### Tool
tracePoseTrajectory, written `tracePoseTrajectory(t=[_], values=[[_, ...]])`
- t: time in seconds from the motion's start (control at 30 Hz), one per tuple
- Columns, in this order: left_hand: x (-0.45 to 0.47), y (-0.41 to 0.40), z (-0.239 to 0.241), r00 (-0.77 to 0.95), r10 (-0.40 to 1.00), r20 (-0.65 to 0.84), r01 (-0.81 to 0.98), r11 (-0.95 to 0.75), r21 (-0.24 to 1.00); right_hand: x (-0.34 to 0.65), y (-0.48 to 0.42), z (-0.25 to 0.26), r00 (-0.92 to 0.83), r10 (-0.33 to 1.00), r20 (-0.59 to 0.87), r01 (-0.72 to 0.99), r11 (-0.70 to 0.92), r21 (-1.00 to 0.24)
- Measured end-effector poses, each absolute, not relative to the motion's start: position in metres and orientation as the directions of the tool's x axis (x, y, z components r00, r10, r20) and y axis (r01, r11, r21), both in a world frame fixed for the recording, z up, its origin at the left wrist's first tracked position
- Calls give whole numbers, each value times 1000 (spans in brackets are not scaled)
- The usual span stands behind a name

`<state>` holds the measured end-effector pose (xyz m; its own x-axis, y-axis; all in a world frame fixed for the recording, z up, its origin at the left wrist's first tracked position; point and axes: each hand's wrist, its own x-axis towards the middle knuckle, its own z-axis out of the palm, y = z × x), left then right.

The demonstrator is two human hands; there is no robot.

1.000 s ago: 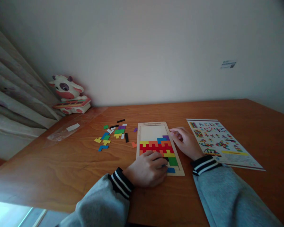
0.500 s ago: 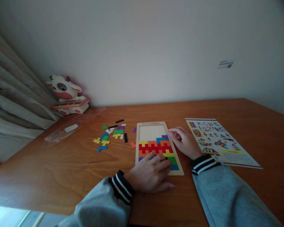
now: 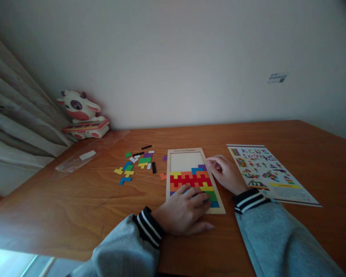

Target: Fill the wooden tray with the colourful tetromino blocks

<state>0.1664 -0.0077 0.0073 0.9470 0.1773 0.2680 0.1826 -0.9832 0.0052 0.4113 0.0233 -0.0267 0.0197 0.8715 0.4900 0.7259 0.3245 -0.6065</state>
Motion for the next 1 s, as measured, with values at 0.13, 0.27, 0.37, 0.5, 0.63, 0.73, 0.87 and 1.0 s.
tracePoseTrajectory(t=[0.13,0.27,0.37,0.5,0.63,0.73,0.87,1.0], values=[[166,-9,8,944,178,277,177,-984,27,411,23,-27,27,880,475,717,314,-623],[159,-2,14,912,224,343,208,-975,84,412,23,-27,27,889,457,714,303,-631],[146,15,19,855,305,419,271,-952,139,413,23,-28,14,892,451,718,305,-625],[120,46,18,769,423,478,354,-906,232,415,24,-30,9,891,455,731,305,-611],[98,67,11,719,495,488,413,-869,274,416,24,-31,-1,889,458,741,309,-596],[90,71,8,710,510,485,426,-860,282,416,24,-32,-2,889,458,746,306,-591],[84,74,8,708,524,474,458,-851,257,418,25,-35,1,898,439,740,294,-605],[66,87,5,652,596,468,587,-788,187,421,27,-40,-3,899,438,746,294,-598]])
